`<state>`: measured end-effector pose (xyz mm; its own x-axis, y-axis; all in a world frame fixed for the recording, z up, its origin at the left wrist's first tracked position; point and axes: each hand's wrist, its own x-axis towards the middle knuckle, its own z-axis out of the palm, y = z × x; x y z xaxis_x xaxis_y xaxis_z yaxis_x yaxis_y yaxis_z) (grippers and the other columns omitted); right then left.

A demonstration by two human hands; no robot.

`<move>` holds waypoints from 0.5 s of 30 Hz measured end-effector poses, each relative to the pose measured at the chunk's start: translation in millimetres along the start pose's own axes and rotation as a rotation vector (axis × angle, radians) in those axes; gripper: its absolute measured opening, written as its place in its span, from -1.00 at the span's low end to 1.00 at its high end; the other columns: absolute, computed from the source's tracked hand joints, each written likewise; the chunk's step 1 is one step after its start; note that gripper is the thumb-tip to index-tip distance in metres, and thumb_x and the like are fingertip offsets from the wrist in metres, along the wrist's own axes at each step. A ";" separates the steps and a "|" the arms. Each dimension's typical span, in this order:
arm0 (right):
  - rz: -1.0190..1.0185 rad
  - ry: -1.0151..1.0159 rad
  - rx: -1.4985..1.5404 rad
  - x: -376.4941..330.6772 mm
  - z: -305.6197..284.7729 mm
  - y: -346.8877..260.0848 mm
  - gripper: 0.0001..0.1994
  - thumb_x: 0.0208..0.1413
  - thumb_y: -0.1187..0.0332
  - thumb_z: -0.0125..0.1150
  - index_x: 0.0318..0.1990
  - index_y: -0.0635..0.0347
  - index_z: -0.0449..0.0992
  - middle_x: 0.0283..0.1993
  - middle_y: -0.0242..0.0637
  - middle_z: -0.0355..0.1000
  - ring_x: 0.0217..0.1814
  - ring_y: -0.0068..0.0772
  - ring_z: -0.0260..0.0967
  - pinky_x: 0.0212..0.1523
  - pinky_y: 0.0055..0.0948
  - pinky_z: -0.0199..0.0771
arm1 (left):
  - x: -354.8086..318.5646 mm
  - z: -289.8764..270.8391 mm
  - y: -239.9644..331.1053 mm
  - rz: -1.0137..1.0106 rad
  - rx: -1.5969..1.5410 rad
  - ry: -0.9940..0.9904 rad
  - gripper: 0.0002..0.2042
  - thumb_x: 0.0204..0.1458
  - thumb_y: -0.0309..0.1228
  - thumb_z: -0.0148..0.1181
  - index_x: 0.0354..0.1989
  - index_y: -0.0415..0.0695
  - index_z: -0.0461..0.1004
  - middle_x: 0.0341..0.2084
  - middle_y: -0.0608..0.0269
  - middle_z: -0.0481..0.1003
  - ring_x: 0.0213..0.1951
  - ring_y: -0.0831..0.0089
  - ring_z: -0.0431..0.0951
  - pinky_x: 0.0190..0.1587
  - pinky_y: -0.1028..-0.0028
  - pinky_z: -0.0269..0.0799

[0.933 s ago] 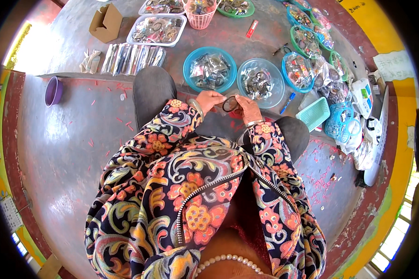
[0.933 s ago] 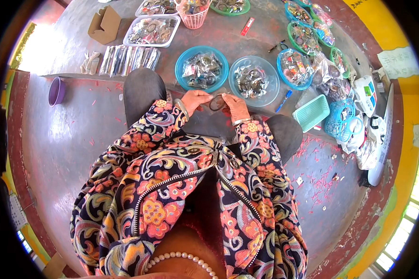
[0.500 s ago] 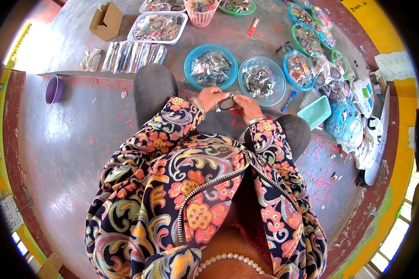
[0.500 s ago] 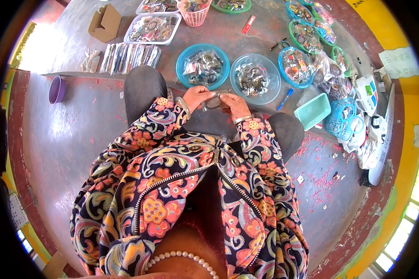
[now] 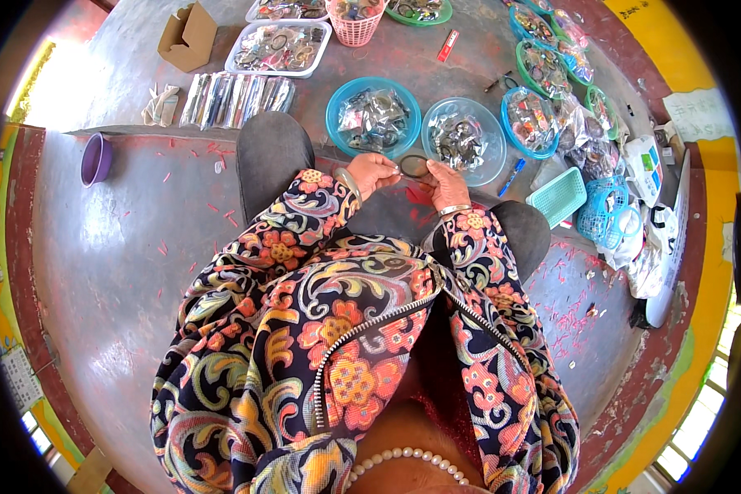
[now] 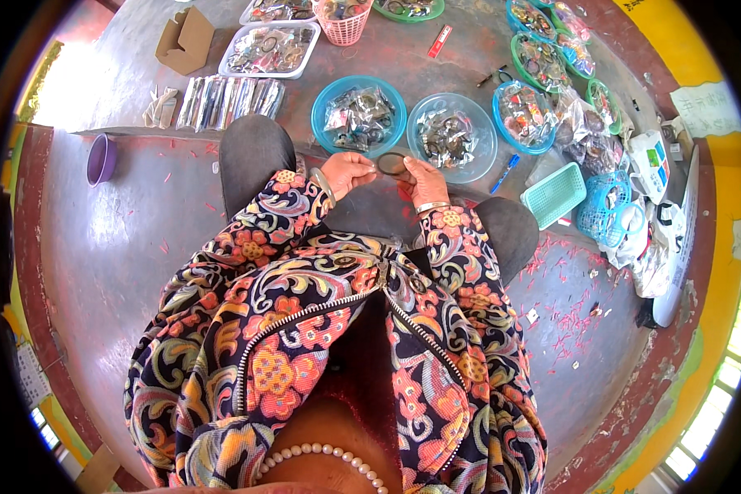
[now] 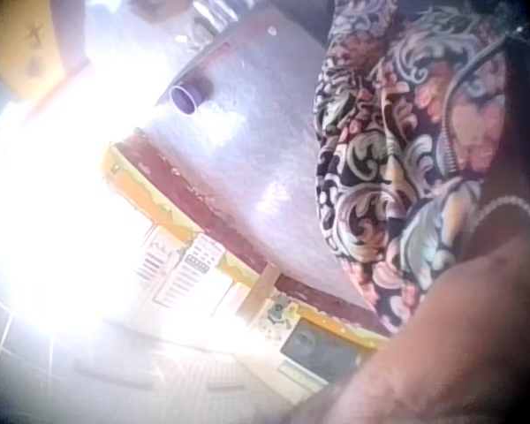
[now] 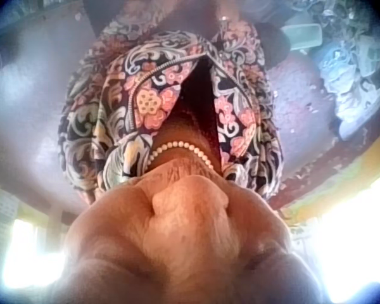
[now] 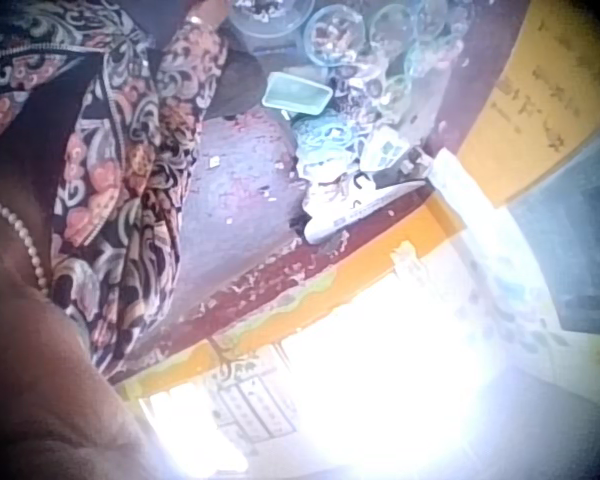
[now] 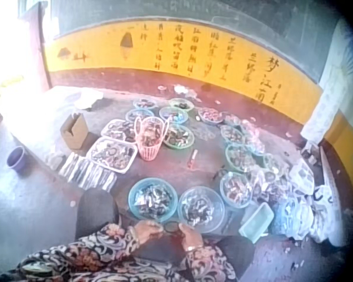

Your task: The person sits on the floor and repeatedly picks up small metallic hair accessories from a blue bowl. They place each item into a clear plastic bag and seal it, then set the packaged item aside. The process is repeated continuously for multiple units.

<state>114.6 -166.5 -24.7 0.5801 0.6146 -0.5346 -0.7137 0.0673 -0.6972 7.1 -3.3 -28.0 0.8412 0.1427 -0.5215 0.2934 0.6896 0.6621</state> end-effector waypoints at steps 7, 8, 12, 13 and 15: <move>0.048 -0.041 -0.062 0.9 -0.8 0.2 -0.79 -0.02 0.29 0.07 -0.31 0.24 0.40 -0.40 -0.28 0.42 -0.38 -0.40 0.39 -0.45 -0.45 0.39 | 1.6 -3.1 -1.6 0.011 -0.015 -0.022 -0.88 -0.15 -0.62 0.09 -0.40 -0.34 0.35 -0.45 0.16 0.42 -0.36 0.40 0.47 -0.26 0.55 0.43; 0.053 -0.052 -0.069 1.1 -1.5 0.3 -0.79 -0.02 0.29 0.07 -0.31 0.24 0.40 -0.40 -0.27 0.42 -0.38 -0.40 0.39 -0.45 -0.45 0.39 | 1.7 -3.6 -2.1 0.014 -0.018 -0.029 -0.88 -0.15 -0.61 0.10 -0.40 -0.34 0.36 -0.46 0.16 0.42 -0.36 0.40 0.47 -0.26 0.55 0.43; 0.060 -0.071 -0.077 0.8 -2.1 0.8 -0.79 -0.02 0.29 0.08 -0.31 0.25 0.41 -0.40 -0.26 0.42 -0.41 -0.41 0.38 -0.44 -0.45 0.40 | 1.5 -4.6 -1.0 -0.012 0.047 0.024 -0.86 -0.15 -0.57 0.12 -0.39 -0.33 0.37 -0.46 0.18 0.42 -0.38 0.42 0.47 -0.28 0.57 0.41; 0.059 -0.069 -0.075 1.0 -1.8 1.3 -0.79 -0.02 0.28 0.08 -0.31 0.25 0.41 -0.40 -0.26 0.41 -0.41 -0.41 0.38 -0.44 -0.45 0.40 | 1.1 -4.4 -0.8 -0.010 0.050 0.033 -0.86 -0.15 -0.56 0.13 -0.40 -0.32 0.37 -0.46 0.19 0.42 -0.39 0.43 0.47 -0.30 0.57 0.41; 0.052 -0.072 -0.077 -2.4 2.8 0.4 -0.77 -0.02 0.28 0.08 -0.29 0.25 0.41 -0.43 -0.30 0.42 -0.43 -0.48 0.37 -0.48 -0.54 0.36 | -0.8 -3.5 0.7 -0.006 0.056 0.053 -0.86 -0.15 -0.54 0.14 -0.40 -0.31 0.37 -0.47 0.20 0.43 -0.40 0.45 0.46 -0.32 0.57 0.41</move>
<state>111.9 -165.8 -22.3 0.5110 0.6709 -0.5373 -0.7087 -0.0249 -0.7051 5.1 -0.5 -29.1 0.8149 0.1771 -0.5518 0.3245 0.6496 0.6876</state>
